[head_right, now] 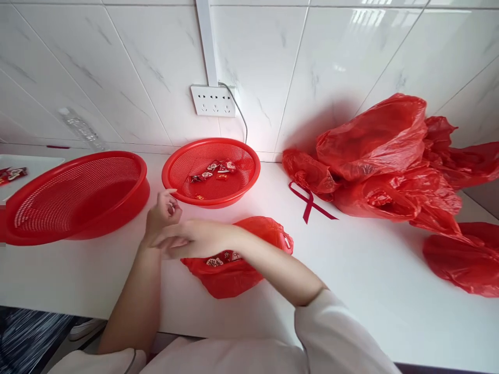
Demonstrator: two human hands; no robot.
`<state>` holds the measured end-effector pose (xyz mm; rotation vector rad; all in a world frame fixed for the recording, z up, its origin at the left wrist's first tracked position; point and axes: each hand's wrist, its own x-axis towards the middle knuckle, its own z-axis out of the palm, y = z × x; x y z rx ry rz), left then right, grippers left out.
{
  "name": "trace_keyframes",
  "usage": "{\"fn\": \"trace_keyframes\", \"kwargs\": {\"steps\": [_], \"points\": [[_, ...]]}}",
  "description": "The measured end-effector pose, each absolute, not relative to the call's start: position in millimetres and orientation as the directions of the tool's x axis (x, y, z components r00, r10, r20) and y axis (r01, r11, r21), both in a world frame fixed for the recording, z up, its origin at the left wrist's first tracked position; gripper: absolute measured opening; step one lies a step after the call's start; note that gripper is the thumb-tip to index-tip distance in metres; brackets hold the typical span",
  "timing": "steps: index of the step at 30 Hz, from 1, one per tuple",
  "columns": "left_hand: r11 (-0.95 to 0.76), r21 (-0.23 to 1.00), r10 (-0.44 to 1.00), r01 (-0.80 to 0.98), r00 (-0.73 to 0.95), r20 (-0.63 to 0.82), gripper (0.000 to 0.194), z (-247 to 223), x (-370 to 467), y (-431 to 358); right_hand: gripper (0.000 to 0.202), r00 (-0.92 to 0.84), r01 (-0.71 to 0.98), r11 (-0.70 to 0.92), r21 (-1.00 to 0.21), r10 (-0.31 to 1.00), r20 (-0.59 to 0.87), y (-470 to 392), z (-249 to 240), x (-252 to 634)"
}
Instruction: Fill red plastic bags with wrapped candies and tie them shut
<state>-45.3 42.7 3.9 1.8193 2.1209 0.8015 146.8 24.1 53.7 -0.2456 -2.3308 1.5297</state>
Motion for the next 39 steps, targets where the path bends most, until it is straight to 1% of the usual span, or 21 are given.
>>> {"fn": "trace_keyframes", "kwargs": {"steps": [1, 3, 4, 6, 8, 9, 11, 13, 15, 16, 17, 19, 21, 23, 24, 26, 29, 30, 32, 35, 39], "points": [[0.058, 0.52, 0.959, 0.852, -0.192, 0.208, 0.043, 8.1, -48.8, 40.4, 0.034, -0.904, 0.004, 0.417, -0.909, 0.389, 0.175, 20.8, 56.0, 175.9], [0.025, 0.477, 0.957, 0.879, -0.158, 0.243, 0.028, 19.2, -51.9, 31.0, 0.031, -0.794, 0.184, 0.437, -0.881, 0.594, 0.129, 14.6, 50.2, 231.8], [0.019, 0.451, 0.969, 0.892, -0.128, 0.212, 0.024, 25.0, -51.1, 23.8, 0.029, -0.704, 0.312, 0.435, -0.845, 0.703, 0.101, 11.5, 42.4, 257.0], [0.026, 0.397, 0.998, 0.917, -0.044, 0.036, 0.028, 34.0, -45.2, 6.3, 0.029, -0.466, 0.585, 0.364, -0.725, 0.882, 0.067, 4.5, 21.0, 299.5], [0.018, 0.348, 0.987, 0.937, 0.039, -0.157, 0.034, 36.6, -36.6, -11.6, 0.037, -0.263, 0.77, 0.231, -0.594, 0.964, 0.034, -4.2, -1.4, 329.8], [-0.001, 0.332, 0.973, 0.943, 0.077, -0.216, 0.035, 35.4, -32.6, -19.1, 0.037, -0.215, 0.82, 0.177, -0.544, 0.977, -0.006, -8.9, -10.5, 340.3], [-0.048, 0.304, 0.954, 0.952, 0.134, -0.269, 0.033, 29.9, -27.4, -28.7, 0.032, -0.205, 0.861, 0.132, -0.491, 0.974, -0.097, -17.8, -22.0, 353.4], [-0.09, 0.272, 0.947, 0.958, 0.167, -0.275, 0.029, 25.3, -26.2, -30.8, 0.028, -0.237, 0.846, 0.132, -0.517, 0.961, -0.143, -23.6, -24.0, 358.2], [-0.102, 0.283, 0.956, 0.954, 0.173, -0.236, 0.03, 27.1, -26.7, -27.6, 0.027, -0.247, 0.767, 0.137, -0.627, 0.965, -0.092, -24.3, -18.5, 357.7], [-0.1, 0.335, 0.964, 0.937, 0.174, -0.2, 0.03, 31.6, -26.4, -25.0, 0.024, -0.23, 0.691, 0.139, -0.709, 0.972, -0.034, -22.6, -13.8, 356.0], [-0.098, 0.423, 0.971, 0.901, 0.18, -0.158, 0.03, 38.5, -25.4, -22.3, 0.022, -0.197, 0.587, 0.151, -0.796, 0.98, 0.04, -19.7, -8.1, 353.7], [-0.1, 0.638, 0.982, 0.763, 0.178, -0.058, 0.028, 57.7, -20.5, -17.3, 0.02, -0.056, 0.331, 0.209, -0.92, 0.978, 0.202, -11.8, 5.8, 347.1], [-0.126, 0.801, 0.99, 0.585, 0.127, 0.062, 0.025, 80.0, -12.2, -12.9, 0.019, 0.139, 0.118, 0.305, -0.945, 0.937, 0.319, -3.4, 22.7, 339.0], [-0.16, 0.87, 0.987, 0.466, 0.048, 0.156, 0.026, 99.4, -3.0, -8.0, 0.019, 0.287, 0.009, 0.405, -0.914, 0.875, 0.39, 3.0, 41.3, 331.0], [-0.173, 0.875, 0.983, 0.452, 0.028, 0.181, 0.027, 106.6, 1.0, -5.0, 0.018, 0.333, -0.019, 0.445, -0.895, 0.847, 0.414, 4.9, 50.3, 327.7], [-0.193, 0.827, 0.978, 0.528, 0.031, 0.208, 0.027, 115.1, 6.4, 2.4, 0.016, 0.382, -0.044, 0.502, -0.864, 0.807, 0.449, 6.6, 65.4, 323.0], [-0.184, 0.656, 0.973, 0.732, 0.042, 0.226, 0.024, 114.2, 9.0, 15.1, 0.013, 0.391, -0.041, 0.529, -0.848, 0.789, 0.473, 7.0, 75.6, 319.1], [-0.166, 0.613, 0.976, 0.772, 0.038, 0.216, 0.024, 111.6, 9.5, 18.4, 0.013, 0.382, -0.04, 0.525, -0.85, 0.794, 0.472, 7.6, 75.6, 317.9], [-0.133, 0.581, 0.982, 0.803, 0.025, 0.19, 0.025, 105.3, 12.0, 21.8, 0.016, 0.352, -0.042, 0.505, -0.862, 0.815, 0.461, 9.8, 72.6, 314.9], [-0.079, 0.53, 0.982, 0.844, -0.027, 0.189, 0.034, 97.2, 20.3, 16.9, 0.018, 0.294, -0.028, 0.487, -0.873, 0.839, 0.458, 13.8, 67.6, 310.1], [0.133, 0.259, 0.966, 0.957, -0.184, 0.184, 0.056, 88.3, 29.9, 1.7, 0.016, 0.28, 0.034, 0.509, -0.86, 0.822, 0.497, 15.6, 67.0, 309.2]]}}
